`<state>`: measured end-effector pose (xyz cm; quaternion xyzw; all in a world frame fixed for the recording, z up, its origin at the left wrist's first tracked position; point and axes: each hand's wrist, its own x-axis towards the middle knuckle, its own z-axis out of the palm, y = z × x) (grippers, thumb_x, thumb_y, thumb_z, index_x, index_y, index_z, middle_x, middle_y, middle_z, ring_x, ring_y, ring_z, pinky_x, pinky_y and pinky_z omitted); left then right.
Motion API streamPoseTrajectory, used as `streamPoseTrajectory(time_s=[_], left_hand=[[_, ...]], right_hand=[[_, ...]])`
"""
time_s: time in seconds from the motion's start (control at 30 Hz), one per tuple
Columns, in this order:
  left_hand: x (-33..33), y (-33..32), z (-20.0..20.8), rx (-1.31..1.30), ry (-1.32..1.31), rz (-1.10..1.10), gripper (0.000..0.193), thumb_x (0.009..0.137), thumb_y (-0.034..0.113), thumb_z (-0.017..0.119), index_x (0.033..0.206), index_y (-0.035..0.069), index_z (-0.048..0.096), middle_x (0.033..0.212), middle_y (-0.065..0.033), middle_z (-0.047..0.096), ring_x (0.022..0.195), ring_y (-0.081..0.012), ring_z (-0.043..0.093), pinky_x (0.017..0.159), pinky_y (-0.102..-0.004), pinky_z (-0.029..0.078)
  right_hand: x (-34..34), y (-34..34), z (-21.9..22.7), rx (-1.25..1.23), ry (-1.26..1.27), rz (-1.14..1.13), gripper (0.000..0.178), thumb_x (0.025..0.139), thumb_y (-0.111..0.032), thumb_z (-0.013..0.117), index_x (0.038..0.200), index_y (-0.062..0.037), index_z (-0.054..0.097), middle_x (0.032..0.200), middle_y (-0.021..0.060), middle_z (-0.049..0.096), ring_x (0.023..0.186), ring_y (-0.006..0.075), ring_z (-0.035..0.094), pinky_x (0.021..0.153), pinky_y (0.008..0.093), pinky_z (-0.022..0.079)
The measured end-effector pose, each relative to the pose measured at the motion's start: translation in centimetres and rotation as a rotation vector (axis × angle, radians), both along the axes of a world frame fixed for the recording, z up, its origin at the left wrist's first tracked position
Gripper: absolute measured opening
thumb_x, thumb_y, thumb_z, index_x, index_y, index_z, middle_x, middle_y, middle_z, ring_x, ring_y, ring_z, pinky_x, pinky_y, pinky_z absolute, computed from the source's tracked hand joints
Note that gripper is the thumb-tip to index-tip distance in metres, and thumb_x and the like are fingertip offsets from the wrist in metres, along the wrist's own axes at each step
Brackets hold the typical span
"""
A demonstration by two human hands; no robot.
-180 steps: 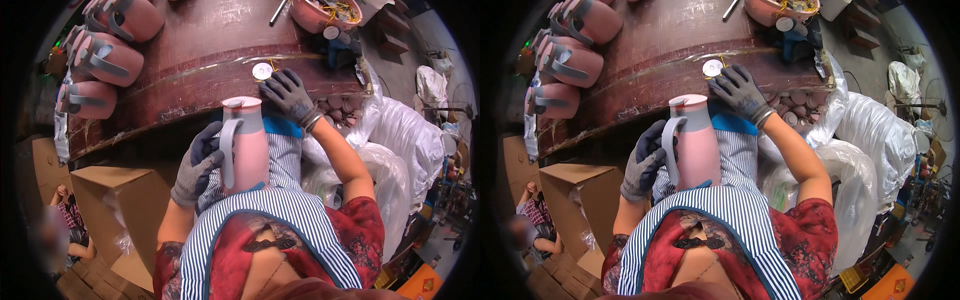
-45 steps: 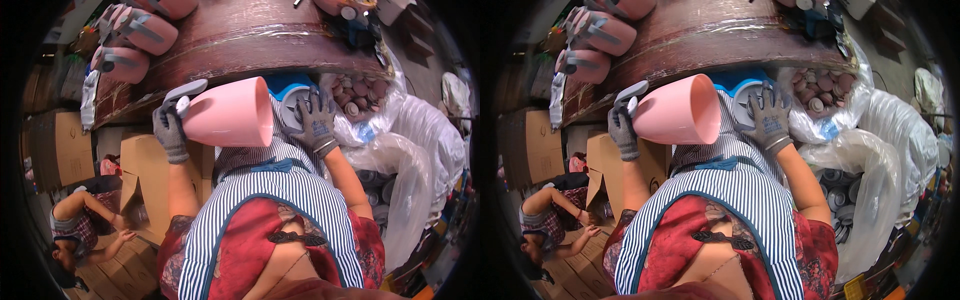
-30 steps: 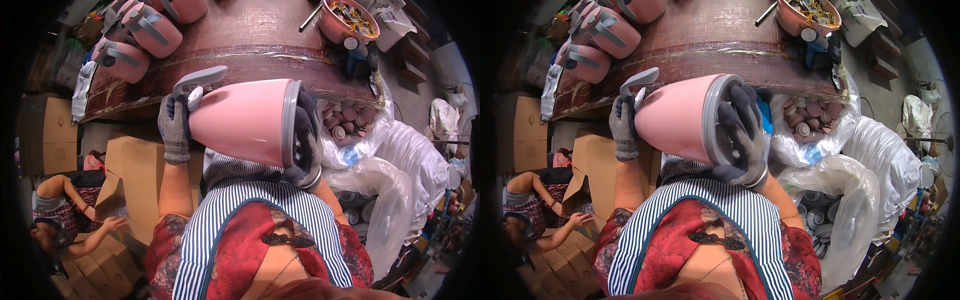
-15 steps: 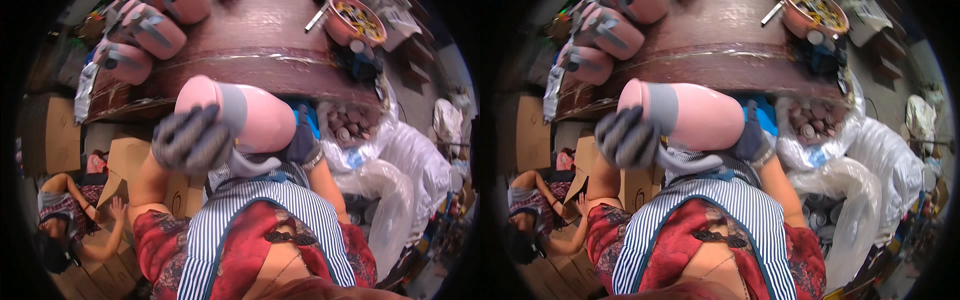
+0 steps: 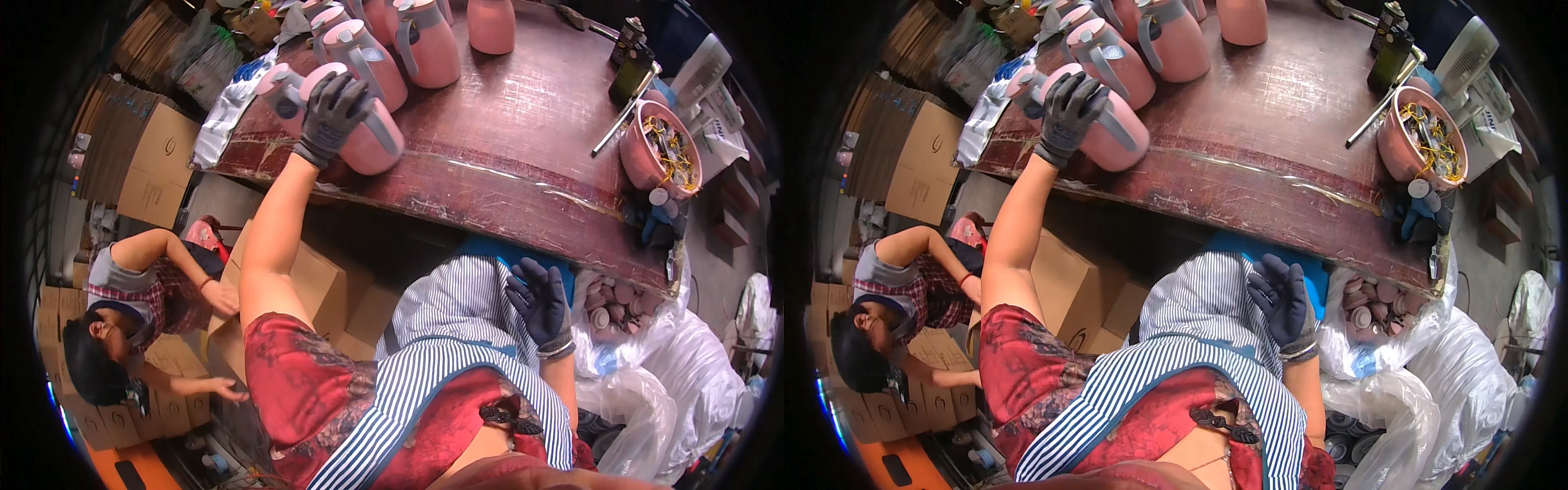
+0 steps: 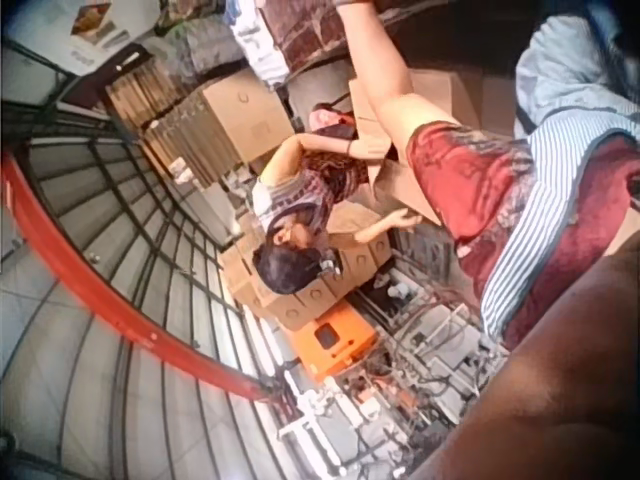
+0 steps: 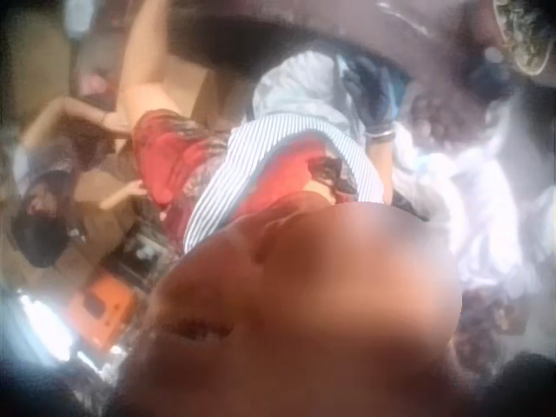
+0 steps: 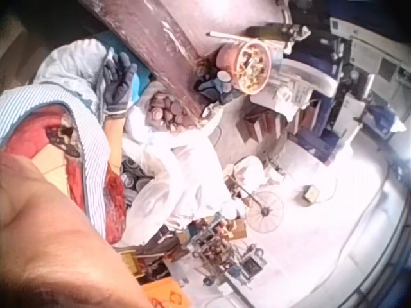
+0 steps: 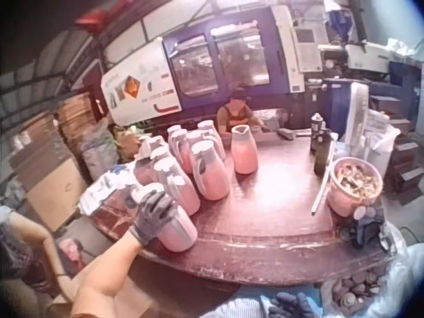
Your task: The person assembles pink kettles by attaching grey handles and lids. They pick up each kettle, fit the handle, and then secure the lid before placing the finished unit on a wooden table.
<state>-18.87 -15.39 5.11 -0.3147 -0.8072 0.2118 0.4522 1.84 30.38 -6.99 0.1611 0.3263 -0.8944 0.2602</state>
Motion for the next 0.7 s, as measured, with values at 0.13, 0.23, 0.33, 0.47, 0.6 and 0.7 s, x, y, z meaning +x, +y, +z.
streamPoseTrajectory(time_s=[0.13,0.23,0.33,0.47,0.6,0.7], left_hand=[[-4.5,-8.3,-0.6,0.020,-0.087,0.181,0.048,0.086,0.012,0.055,0.132,0.024,0.059,0.152,-0.0065,0.042,0.141,-0.0358,0.038,0.116,-0.0510,0.032],[-5.8,-8.4,0.8,-0.107,-0.317,0.788,0.069,0.080,0.008,0.057,0.146,0.028,0.049,0.167,-0.0044,0.017,0.150,-0.0409,0.018,0.123,-0.0516,0.018],[-5.3,-1.1,6.8,-0.134,-0.346,0.704,0.067,0.077,0.011,0.062,0.142,0.026,0.054,0.161,-0.0045,0.032,0.147,-0.0376,0.027,0.119,-0.0558,0.023],[-13.6,9.3,5.7,0.381,-0.395,-0.197,0.049,0.085,0.016,0.062,0.134,0.014,0.060,0.142,-0.0143,0.051,0.131,-0.0367,0.048,0.113,-0.0507,0.034],[-29.3,18.5,2.0,0.598,-0.243,-0.188,0.044,0.096,0.032,0.058,0.134,0.011,0.058,0.136,-0.0191,0.056,0.128,-0.0375,0.051,0.110,-0.0479,0.038],[-39.5,18.9,-0.8,0.487,-0.308,0.187,0.045,0.094,0.039,0.059,0.132,0.014,0.061,0.132,-0.0161,0.059,0.126,-0.0366,0.053,0.107,-0.0487,0.040]], right_hand=[[-0.6,0.0,-0.7,-0.022,-0.021,-0.004,0.057,0.104,-0.049,0.045,0.136,-0.0028,0.056,0.128,0.0148,0.064,0.114,0.0266,0.064,0.098,0.0404,0.052],[-0.9,0.5,-0.8,-0.042,-0.044,-0.029,0.053,0.103,-0.045,0.050,0.133,-0.0023,0.058,0.126,0.0144,0.065,0.112,0.0265,0.064,0.097,0.0409,0.053],[-0.9,1.2,-0.9,0.025,-0.055,-0.064,0.049,0.104,-0.042,0.051,0.132,-0.0029,0.058,0.125,0.0128,0.065,0.111,0.0240,0.065,0.097,0.0381,0.052],[-1.5,2.2,-0.8,0.241,0.004,0.018,0.051,0.104,-0.043,0.050,0.135,-0.0031,0.055,0.125,0.0132,0.064,0.113,0.0244,0.064,0.100,0.0360,0.050],[-2.3,4.6,0.9,0.306,0.187,0.040,0.058,0.102,-0.041,0.052,0.138,0.0045,0.051,0.130,0.0152,0.060,0.116,0.0241,0.062,0.104,0.0346,0.047],[-2.1,9.1,2.1,0.417,0.264,0.035,0.055,0.102,-0.039,0.054,0.137,0.0035,0.053,0.126,0.0138,0.062,0.111,0.0210,0.064,0.101,0.0337,0.048]])
